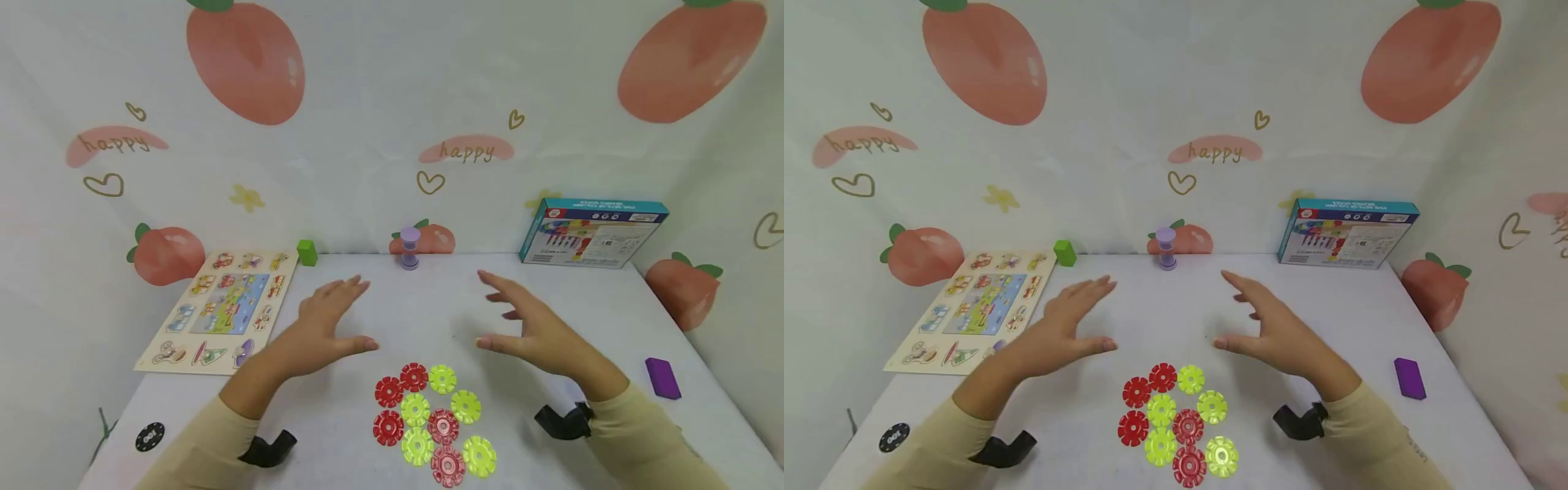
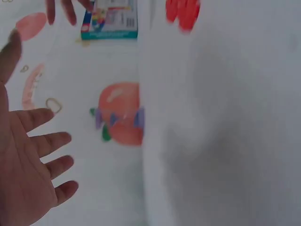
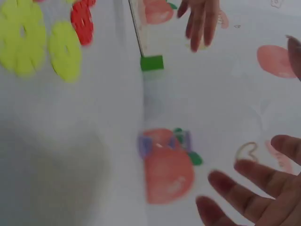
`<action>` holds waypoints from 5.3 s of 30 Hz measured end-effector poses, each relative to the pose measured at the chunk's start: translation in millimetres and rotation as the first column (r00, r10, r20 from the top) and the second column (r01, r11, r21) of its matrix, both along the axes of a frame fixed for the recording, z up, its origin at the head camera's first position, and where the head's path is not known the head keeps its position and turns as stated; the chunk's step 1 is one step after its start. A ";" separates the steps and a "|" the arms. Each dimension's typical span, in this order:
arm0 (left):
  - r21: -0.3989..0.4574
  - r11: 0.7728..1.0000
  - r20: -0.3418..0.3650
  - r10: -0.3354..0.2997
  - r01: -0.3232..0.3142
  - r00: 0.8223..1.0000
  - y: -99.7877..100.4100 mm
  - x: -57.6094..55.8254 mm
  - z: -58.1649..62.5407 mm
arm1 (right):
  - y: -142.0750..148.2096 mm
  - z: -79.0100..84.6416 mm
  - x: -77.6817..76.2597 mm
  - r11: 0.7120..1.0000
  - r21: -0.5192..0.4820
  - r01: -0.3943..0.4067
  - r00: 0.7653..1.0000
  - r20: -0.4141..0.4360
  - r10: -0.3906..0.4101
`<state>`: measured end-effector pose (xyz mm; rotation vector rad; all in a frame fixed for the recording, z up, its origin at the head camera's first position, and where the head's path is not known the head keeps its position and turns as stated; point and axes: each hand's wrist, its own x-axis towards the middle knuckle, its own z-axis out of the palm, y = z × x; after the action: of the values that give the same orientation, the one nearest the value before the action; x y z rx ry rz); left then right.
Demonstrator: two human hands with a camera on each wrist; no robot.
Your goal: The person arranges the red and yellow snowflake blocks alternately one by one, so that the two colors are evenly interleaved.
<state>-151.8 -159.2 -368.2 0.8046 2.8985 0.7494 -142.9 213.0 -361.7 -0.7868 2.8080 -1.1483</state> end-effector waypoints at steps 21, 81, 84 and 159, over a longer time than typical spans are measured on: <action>0.237 0.970 0.235 -0.008 -0.049 0.972 66.8 8.7 -87.0 | -48.4 -85.7 15.5 0.999 -0.025 0.031 0.949 0.315 -0.022; -0.181 0.918 -0.072 0.344 -0.352 0.936 -32.3 -48.1 -102.8 | -187.6 -60.3 -109.2 0.763 0.551 -0.338 0.936 0.280 0.213; -0.191 0.911 -0.081 0.355 -0.364 0.931 -32.8 -49.0 -105.4 | -190.8 -60.8 -110.3 0.760 0.557 -0.336 0.936 0.286 0.204; -0.193 0.956 -0.056 0.213 -0.219 0.976 -15.3 -38.2 -106.1 | -41.6 -95.1 50.9 0.976 0.058 -0.209 0.971 0.131 0.200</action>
<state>-190.0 -174.5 -474.3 0.4908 3.0624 0.4509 -92.0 171.4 -456.8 -0.9372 2.5796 -1.0209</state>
